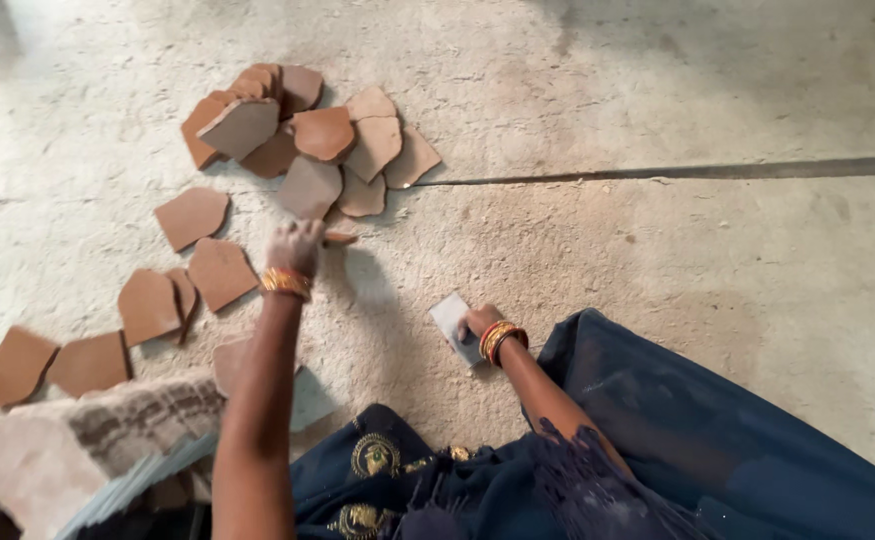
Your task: The person sits on the floor and sands multiple small, brown, arched tiles using a sanding block. They hold each tile with one hand and rub the surface with the sanding block in the other hand, repeating the process for several tiles.
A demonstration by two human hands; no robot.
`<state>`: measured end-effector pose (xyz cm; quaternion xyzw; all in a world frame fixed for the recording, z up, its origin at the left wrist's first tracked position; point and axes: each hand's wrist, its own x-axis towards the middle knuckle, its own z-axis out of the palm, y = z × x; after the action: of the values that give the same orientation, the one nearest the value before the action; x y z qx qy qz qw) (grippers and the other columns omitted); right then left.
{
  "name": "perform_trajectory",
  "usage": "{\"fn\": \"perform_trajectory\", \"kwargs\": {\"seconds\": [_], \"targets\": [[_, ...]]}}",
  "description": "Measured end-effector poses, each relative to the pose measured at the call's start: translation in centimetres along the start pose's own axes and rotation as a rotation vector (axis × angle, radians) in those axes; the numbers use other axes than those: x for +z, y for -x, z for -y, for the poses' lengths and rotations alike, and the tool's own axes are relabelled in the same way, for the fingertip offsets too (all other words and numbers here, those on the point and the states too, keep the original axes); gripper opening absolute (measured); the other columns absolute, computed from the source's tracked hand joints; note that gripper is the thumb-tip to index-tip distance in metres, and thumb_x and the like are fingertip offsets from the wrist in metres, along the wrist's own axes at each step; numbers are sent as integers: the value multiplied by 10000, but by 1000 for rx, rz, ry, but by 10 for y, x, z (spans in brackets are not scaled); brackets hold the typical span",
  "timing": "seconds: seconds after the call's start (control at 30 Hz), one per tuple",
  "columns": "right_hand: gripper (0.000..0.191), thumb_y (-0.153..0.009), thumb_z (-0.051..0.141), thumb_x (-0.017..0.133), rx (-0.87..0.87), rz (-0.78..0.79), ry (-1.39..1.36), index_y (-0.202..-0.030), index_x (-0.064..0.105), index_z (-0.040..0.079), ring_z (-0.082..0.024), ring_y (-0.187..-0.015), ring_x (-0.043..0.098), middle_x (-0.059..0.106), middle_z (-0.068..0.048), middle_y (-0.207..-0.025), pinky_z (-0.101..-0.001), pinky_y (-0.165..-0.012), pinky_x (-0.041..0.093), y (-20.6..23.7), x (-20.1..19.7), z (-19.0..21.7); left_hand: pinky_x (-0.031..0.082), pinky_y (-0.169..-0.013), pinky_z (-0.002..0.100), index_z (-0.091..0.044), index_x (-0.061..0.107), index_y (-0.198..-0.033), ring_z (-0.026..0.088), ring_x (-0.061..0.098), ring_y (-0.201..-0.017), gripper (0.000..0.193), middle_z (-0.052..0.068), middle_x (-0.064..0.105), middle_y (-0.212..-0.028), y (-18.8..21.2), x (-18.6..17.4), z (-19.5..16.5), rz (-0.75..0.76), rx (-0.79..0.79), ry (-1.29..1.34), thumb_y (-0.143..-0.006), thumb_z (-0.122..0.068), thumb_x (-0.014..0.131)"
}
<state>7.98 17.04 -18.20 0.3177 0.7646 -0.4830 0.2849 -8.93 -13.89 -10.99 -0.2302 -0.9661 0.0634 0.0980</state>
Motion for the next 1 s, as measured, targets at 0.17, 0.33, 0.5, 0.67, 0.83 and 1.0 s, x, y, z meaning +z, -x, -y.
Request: {"fn": "perform_trajectory", "kwargs": {"seconds": [0.17, 0.33, 0.5, 0.67, 0.83, 1.0], "targets": [[304, -929, 230, 567, -606, 42, 595, -773, 828, 234, -158, -793, 761, 808, -32, -868, -330, -811, 601, -4, -2, -11, 504, -1030, 461, -52, 641, -1209, 358, 641, -1141, 377, 170, 675, -1220, 111, 24, -86, -382, 19, 406, -845, -147, 671], [164, -745, -54, 703, -295, 205, -443, -888, 740, 16, -190, -811, 706, 737, -81, -902, -348, -770, 592, -6, 2, -36, 543, -971, 439, -99, 640, -1056, 338, 630, -1119, 167, 146, 633, -1229, 194, 35, -143, -148, 34, 466, -901, -155, 663], [343, -744, -72, 735, -381, 166, -668, -1079, 700, -6, -181, -854, 702, 746, -62, -978, -318, -810, 586, -1, 11, -59, 559, -850, 450, -96, 638, -1233, 339, 619, -1072, 321, 154, 610, -1261, 201, 29, -153, 64, -536, 537, -913, -128, 631], [299, -775, -70, 750, -570, 91, -583, -1063, 698, -11, -156, -869, 686, 740, -48, -985, -295, -850, 562, 6, 18, -69, 565, -872, 480, -39, 482, -1313, 360, 584, -1113, 888, 243, 436, -1291, 202, 4, -126, -537, -1457, 563, -660, -488, 882], [311, -769, -65, 740, -497, 192, -674, -1074, 717, -7, -140, -865, 697, 745, -46, -991, -289, -831, 577, 10, 18, -71, 591, -806, 513, -41, 376, -1399, 437, 494, -1217, 1197, 296, 316, -1426, 192, -15, -90, -493, -1725, 467, -496, -637, 890], [280, -779, -62, 744, -451, 231, -707, -1055, 724, -20, -147, -826, 710, 757, -62, -968, -289, -800, 595, 9, 16, -73, 509, -994, 576, -99, 537, -1314, 468, 466, -1277, 960, 197, 472, -1336, 202, -2, -70, -284, -1587, 237, -598, -612, 919]]}}
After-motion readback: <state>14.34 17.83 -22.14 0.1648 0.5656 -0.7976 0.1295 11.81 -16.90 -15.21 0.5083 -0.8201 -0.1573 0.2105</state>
